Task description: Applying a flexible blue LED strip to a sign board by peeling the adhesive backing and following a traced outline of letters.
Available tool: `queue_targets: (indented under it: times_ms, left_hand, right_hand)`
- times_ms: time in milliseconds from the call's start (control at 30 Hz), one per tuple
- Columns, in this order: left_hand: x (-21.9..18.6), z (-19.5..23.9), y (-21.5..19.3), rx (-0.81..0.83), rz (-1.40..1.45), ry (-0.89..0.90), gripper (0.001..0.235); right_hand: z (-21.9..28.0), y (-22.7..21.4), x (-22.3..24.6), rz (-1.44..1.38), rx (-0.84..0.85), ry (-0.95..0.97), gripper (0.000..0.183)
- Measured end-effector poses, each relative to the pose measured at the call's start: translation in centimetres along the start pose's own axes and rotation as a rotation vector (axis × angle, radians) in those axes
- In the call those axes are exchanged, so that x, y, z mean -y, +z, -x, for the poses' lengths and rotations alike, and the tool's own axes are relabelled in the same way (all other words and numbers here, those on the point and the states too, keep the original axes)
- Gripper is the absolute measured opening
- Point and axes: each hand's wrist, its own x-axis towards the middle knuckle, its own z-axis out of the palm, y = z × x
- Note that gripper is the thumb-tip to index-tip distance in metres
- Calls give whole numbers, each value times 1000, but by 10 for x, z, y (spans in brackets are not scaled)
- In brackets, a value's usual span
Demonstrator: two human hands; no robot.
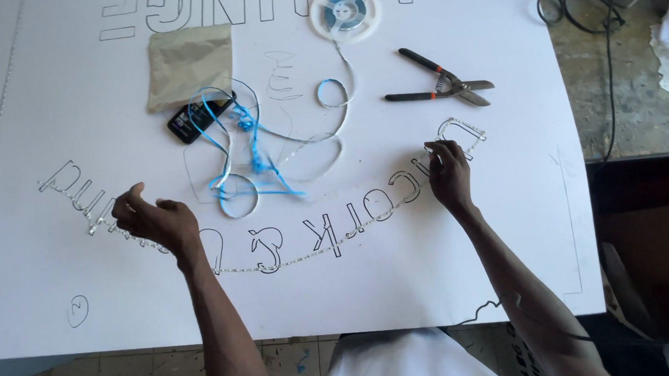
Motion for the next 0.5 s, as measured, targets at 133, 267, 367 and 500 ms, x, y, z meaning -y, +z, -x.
queue_targets:
  times_ms: [133, 267, 367, 500]
  left_hand:
    - [-100, 47, 5, 42, 194, 123, 74]
    - [-245, 146, 34, 559, 465, 289, 46]
    - [-285, 203, 72, 786, 322, 380, 38]
    - [-299, 211, 83, 894, 133, 394, 12]
  right_hand:
    - [0, 19, -15, -40, -55, -46, 31]
    - [4, 15, -19, -92, -50, 3, 32]
    - [5, 7, -14, -118, -20, 12, 31]
    - [12, 2, -19, -111, 32, -82, 35]
